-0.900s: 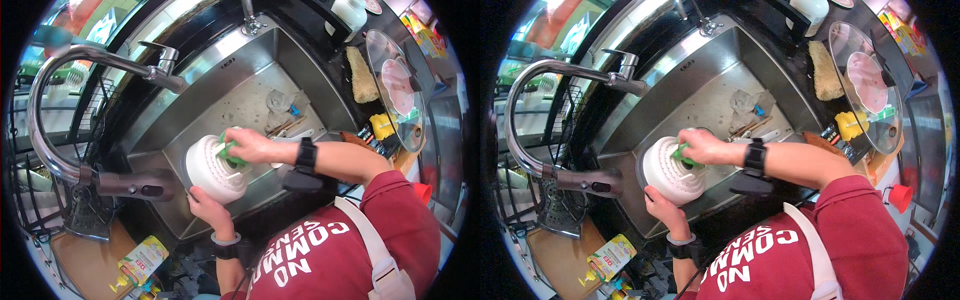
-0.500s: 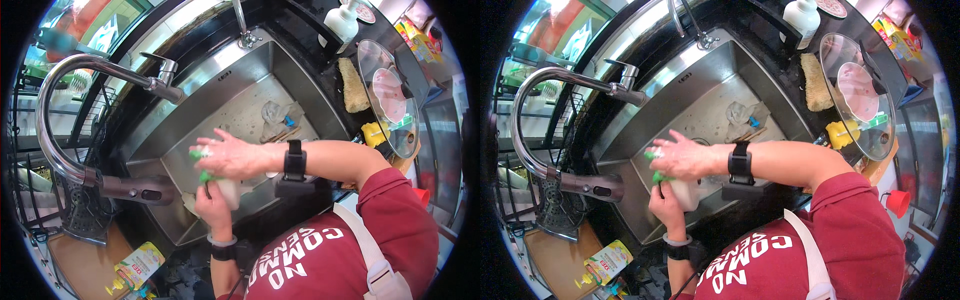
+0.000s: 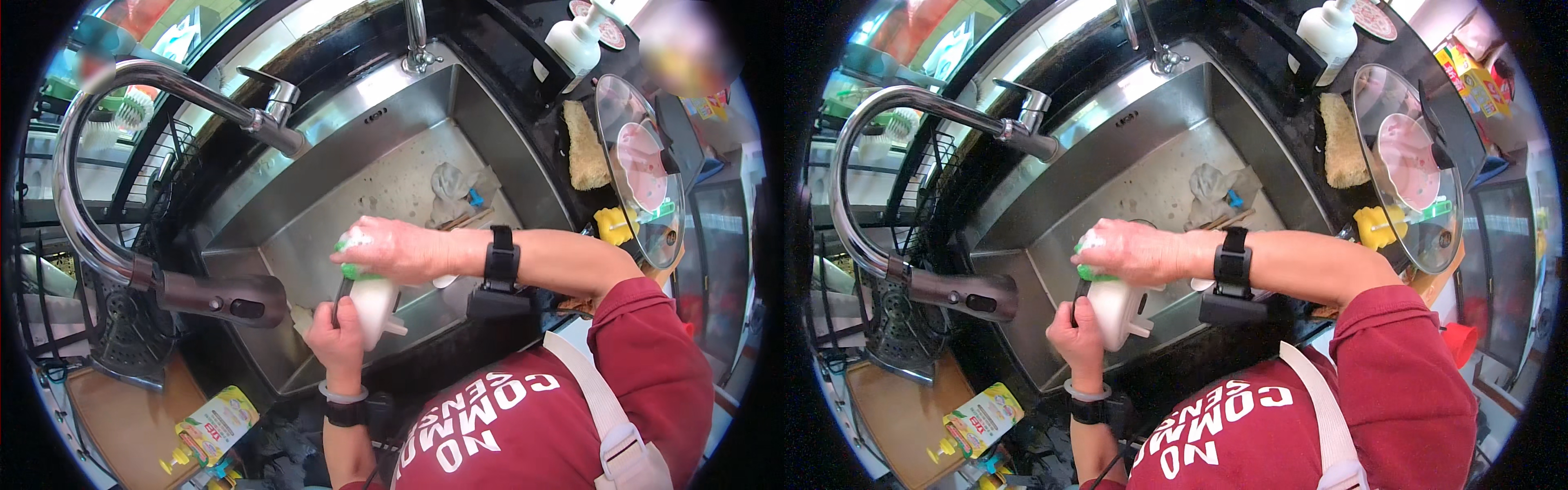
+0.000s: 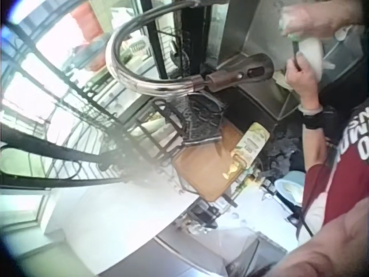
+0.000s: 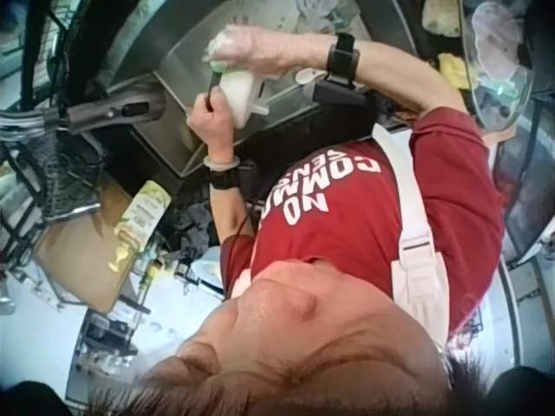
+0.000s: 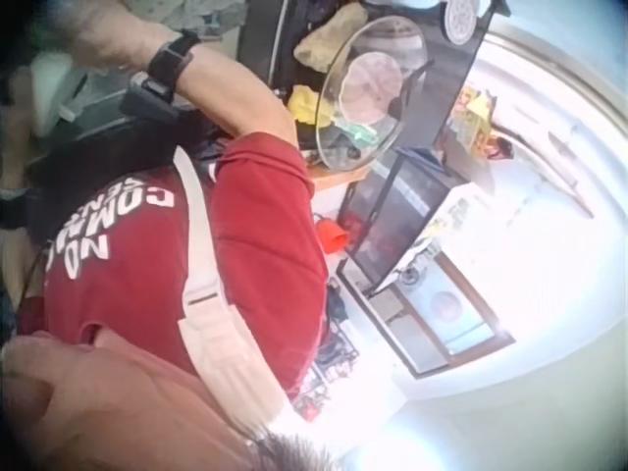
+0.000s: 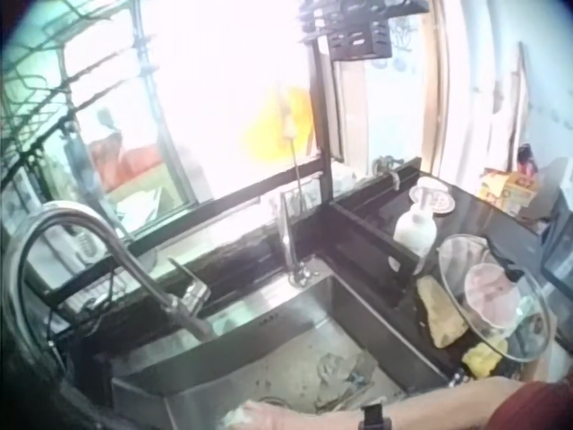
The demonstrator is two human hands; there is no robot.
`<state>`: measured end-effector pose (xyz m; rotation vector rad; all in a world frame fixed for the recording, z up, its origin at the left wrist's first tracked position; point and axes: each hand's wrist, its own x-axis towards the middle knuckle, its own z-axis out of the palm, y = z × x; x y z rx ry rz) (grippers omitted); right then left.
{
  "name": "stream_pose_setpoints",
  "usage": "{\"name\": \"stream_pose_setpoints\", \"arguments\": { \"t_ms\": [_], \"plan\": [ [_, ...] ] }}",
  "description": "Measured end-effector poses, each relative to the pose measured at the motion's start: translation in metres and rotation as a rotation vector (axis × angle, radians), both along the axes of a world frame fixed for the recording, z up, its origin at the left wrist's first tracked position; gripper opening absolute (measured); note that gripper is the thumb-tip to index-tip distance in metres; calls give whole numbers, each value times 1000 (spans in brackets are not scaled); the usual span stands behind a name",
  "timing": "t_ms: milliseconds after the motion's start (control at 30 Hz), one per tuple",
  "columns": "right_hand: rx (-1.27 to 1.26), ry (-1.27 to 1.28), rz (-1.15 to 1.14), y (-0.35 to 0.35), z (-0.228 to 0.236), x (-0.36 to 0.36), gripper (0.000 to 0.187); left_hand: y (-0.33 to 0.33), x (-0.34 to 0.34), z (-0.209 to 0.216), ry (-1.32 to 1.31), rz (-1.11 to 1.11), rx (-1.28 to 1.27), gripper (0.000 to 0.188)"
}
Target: The person is washing various dishes, utensils, and a pot lid in a kitchen sink.
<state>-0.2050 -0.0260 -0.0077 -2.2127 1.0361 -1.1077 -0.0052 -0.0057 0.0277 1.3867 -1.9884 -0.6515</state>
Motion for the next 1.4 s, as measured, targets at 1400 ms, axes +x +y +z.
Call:
{"name": "stream_pose_setpoints", "arguments": {
  "t_ms": [1400],
  "plan": [
    [1011,69,-577,4,-64,49,44,4,-10,-54,539,270,501,58]
  ]
}}
